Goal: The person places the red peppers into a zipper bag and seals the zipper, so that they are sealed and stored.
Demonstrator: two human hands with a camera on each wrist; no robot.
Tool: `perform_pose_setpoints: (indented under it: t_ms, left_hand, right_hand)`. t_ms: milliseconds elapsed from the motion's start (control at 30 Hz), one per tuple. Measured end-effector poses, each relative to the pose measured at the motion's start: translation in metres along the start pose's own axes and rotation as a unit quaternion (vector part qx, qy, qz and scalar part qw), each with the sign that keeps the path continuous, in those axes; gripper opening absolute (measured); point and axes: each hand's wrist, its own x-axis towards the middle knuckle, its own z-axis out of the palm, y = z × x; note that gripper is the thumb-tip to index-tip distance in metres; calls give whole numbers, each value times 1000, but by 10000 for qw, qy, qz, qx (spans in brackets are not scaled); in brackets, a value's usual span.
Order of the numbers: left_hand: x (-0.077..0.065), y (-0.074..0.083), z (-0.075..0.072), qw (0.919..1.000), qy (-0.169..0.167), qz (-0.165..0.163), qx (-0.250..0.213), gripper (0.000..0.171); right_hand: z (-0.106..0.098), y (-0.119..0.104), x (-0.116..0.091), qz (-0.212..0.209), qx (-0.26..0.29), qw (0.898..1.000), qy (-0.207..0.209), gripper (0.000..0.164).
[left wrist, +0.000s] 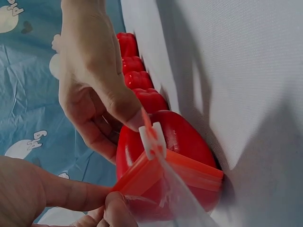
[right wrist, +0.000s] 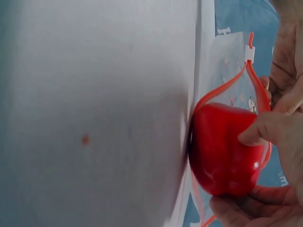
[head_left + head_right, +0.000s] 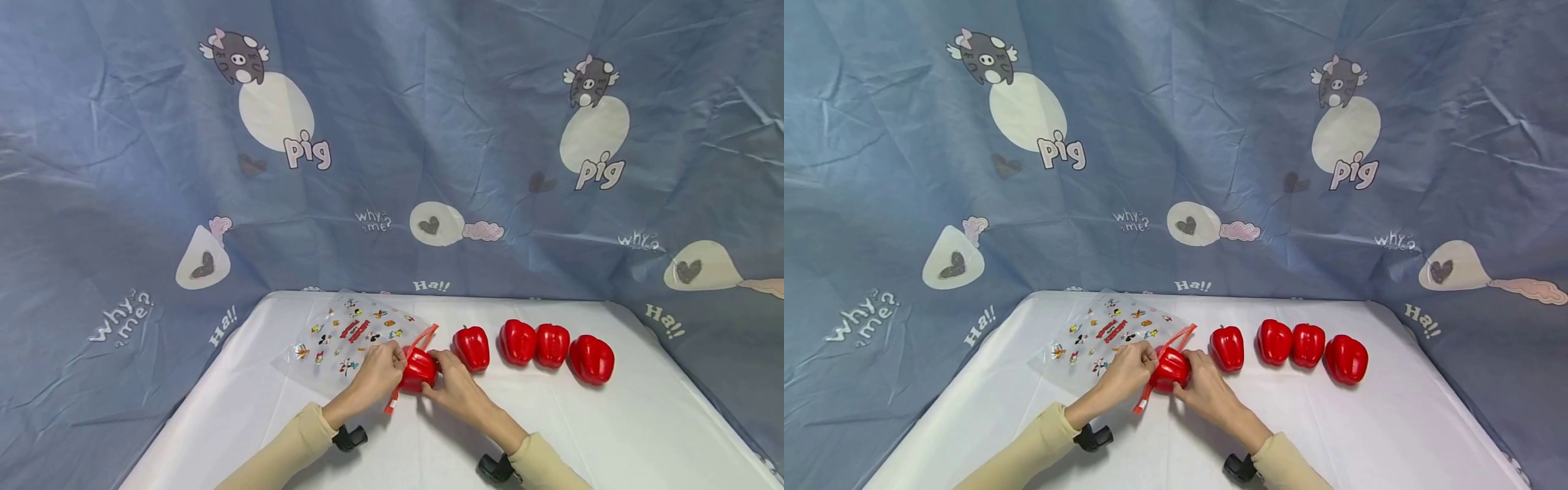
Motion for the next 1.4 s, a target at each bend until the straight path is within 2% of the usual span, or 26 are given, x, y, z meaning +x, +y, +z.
perform_pose_setpoints:
  t_ms: [267, 533, 800, 1167, 1400]
  left_hand:
    - [-1, 0, 1, 10000, -29, 39, -19, 11]
    - [-1, 3, 1, 10000, 30, 39, 58, 12]
    - [-2, 3, 3, 9999, 98, 71, 122, 12]
    - [-5, 7, 2, 10000, 43, 31, -12, 12]
    - [-4, 10, 2, 9999, 105, 110, 16, 13]
  right_hand:
    - [6, 1, 4, 18, 438, 9983, 376, 51]
    - [11, -3, 7, 65, 984, 9951, -13, 55]
    - [15, -2, 9, 260, 1665, 9856, -115, 52]
    - [22, -4, 10, 485, 2338, 9706, 314, 48]
    - [27, -5, 12, 754, 2404, 9656, 640, 43]
